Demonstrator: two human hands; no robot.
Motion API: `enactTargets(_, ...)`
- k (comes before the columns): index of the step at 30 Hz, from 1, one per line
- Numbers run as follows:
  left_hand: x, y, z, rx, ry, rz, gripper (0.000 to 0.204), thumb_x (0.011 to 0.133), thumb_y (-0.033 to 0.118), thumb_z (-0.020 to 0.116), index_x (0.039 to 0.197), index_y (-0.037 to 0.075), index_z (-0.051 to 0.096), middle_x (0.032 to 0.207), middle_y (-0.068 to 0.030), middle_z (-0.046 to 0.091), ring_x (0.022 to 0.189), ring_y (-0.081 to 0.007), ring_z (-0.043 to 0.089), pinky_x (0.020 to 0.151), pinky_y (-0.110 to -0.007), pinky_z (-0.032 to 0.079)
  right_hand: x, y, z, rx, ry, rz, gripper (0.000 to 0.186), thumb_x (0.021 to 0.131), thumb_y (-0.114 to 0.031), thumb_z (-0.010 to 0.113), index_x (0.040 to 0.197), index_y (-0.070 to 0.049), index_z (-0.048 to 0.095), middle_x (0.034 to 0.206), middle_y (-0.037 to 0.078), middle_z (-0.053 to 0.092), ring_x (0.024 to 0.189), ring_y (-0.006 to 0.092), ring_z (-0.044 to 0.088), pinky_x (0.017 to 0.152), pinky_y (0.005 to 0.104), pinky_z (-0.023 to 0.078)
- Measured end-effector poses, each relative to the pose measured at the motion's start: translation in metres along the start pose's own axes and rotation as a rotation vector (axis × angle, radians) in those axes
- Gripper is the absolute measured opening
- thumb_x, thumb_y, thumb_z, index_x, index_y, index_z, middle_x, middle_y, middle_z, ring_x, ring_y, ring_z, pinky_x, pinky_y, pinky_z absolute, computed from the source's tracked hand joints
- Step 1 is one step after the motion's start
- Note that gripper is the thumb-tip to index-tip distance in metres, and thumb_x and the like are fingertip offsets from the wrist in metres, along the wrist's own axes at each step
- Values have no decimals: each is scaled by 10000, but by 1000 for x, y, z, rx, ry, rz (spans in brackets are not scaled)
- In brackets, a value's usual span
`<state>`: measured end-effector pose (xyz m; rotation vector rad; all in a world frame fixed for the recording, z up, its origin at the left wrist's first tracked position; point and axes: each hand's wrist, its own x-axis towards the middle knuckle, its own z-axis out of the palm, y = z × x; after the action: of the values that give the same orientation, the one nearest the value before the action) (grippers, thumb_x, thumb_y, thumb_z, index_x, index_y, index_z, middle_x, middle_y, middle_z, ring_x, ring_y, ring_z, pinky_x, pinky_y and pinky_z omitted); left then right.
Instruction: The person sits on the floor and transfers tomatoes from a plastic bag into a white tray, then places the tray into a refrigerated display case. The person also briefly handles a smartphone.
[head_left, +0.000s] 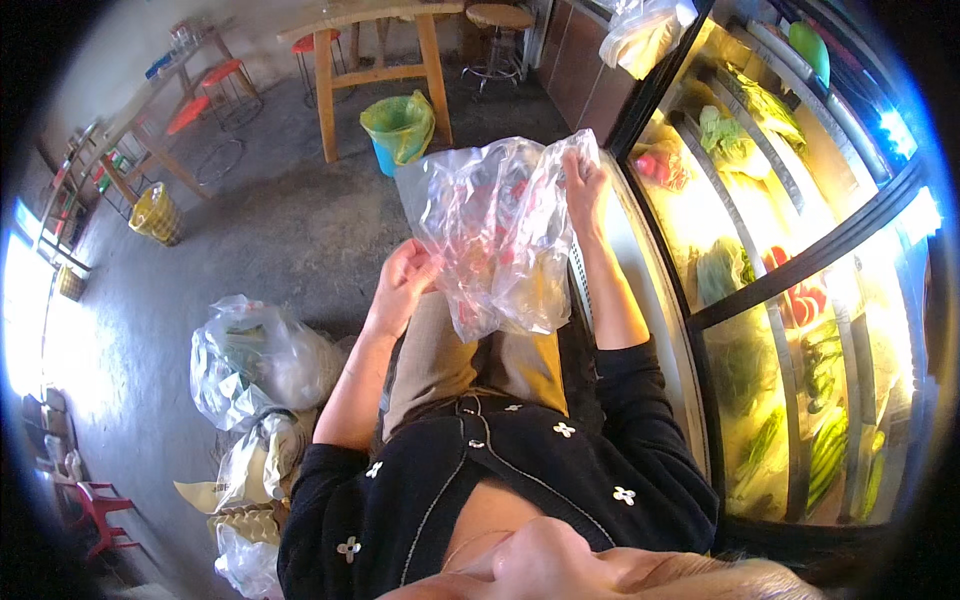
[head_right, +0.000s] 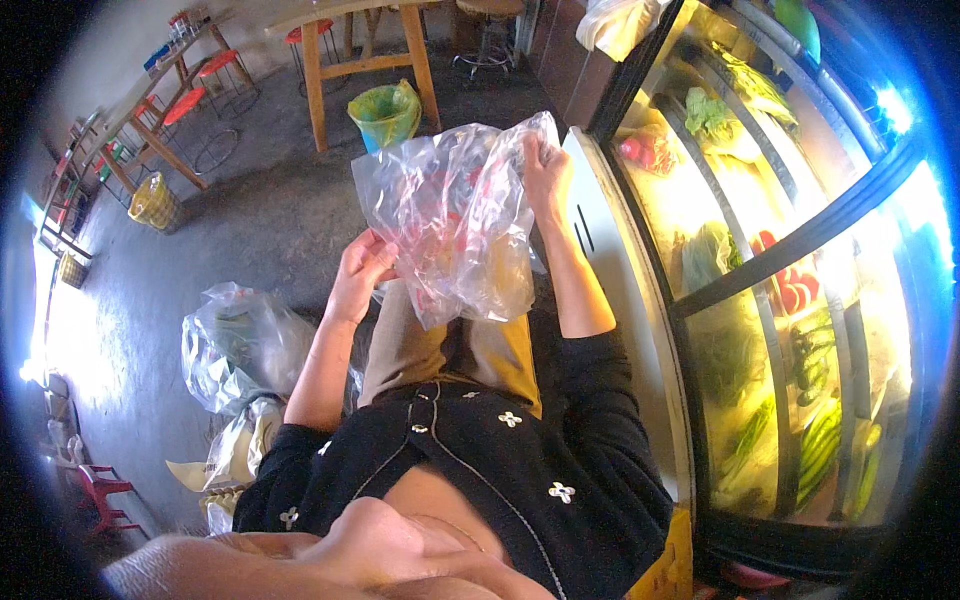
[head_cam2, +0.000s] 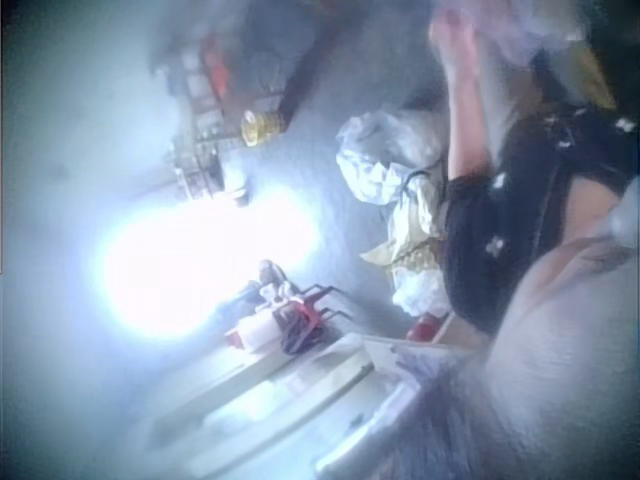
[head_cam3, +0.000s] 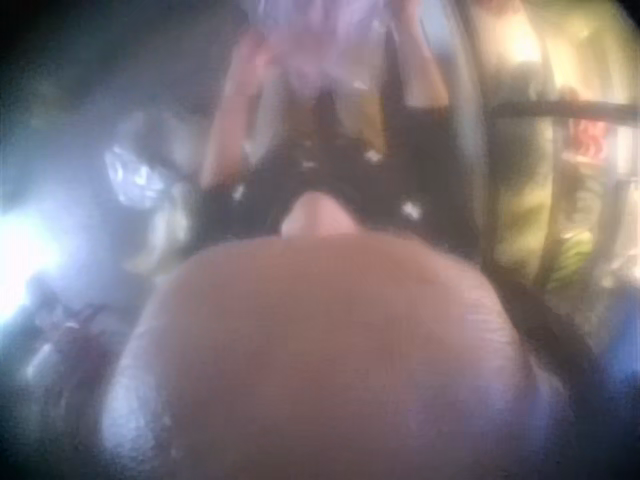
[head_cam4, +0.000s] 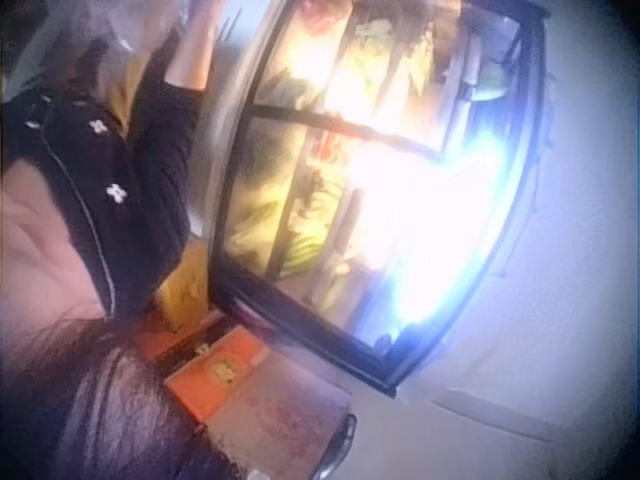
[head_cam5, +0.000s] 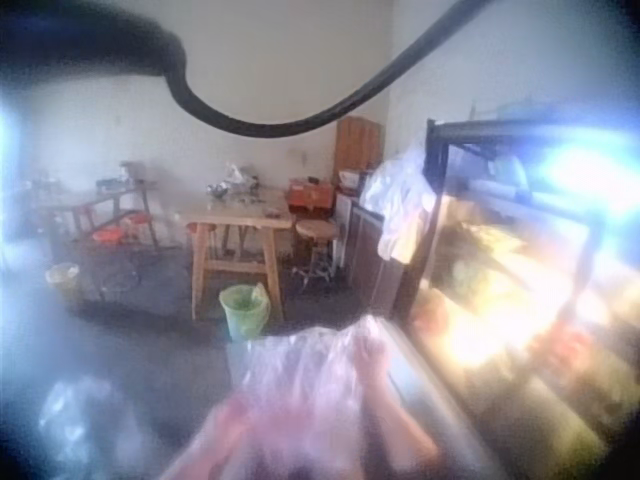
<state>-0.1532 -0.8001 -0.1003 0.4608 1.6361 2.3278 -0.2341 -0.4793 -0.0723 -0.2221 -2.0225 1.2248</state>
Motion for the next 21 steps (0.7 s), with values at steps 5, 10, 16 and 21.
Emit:
enactTargets(5, 23, -31, -90, -13, 305, -96, 165, 1007, 197, 584, 954, 50, 638, 832, -14, 654, 734, -117, 651, 582, -261, 507, -4, 38, -38, 437, -361, 68, 311, 879, -65, 624, 1183, -34, 682, 905, 33, 696, 774, 88, 651, 693, 236, 519)
enactTargets(10, 42, -80, -178, 270, 402, -86, 223, 1027, 197, 554, 864, 55, 607, 699, 25, 577, 538, -70, 511, 469, -248, 398, 0, 97, -94, 459, -583, 315, 444, 864, -142, 721, 1276, -13, 616, 1097, 64, 683, 962, 151, 654, 900, 293, 515)
enactTargets(16, 25, -68, -153, 170, 468, -77, 185, 1025, 189, 559, 895, 74, 623, 748, 27, 588, 579, -59, 520, 505, -223, 403, -61, 37, -111, -17, -329, 22, 588, 825, -306, 793, 1309, -94, 536, 1291, 86, 573, 1228, 213, 522, 1046, 372, 397)
enactTargets(21, 25, -63, -123, 186, 507, -158, 186, 1031, 195, 556, 936, 60, 641, 721, 52, 536, 553, -33, 444, 481, -223, 345, -200, -59, -39, -88, -734, -236, 356, 939, -316, 671, 1094, 3, 645, 919, 147, 679, 872, 306, 672, 812, 392, 550)
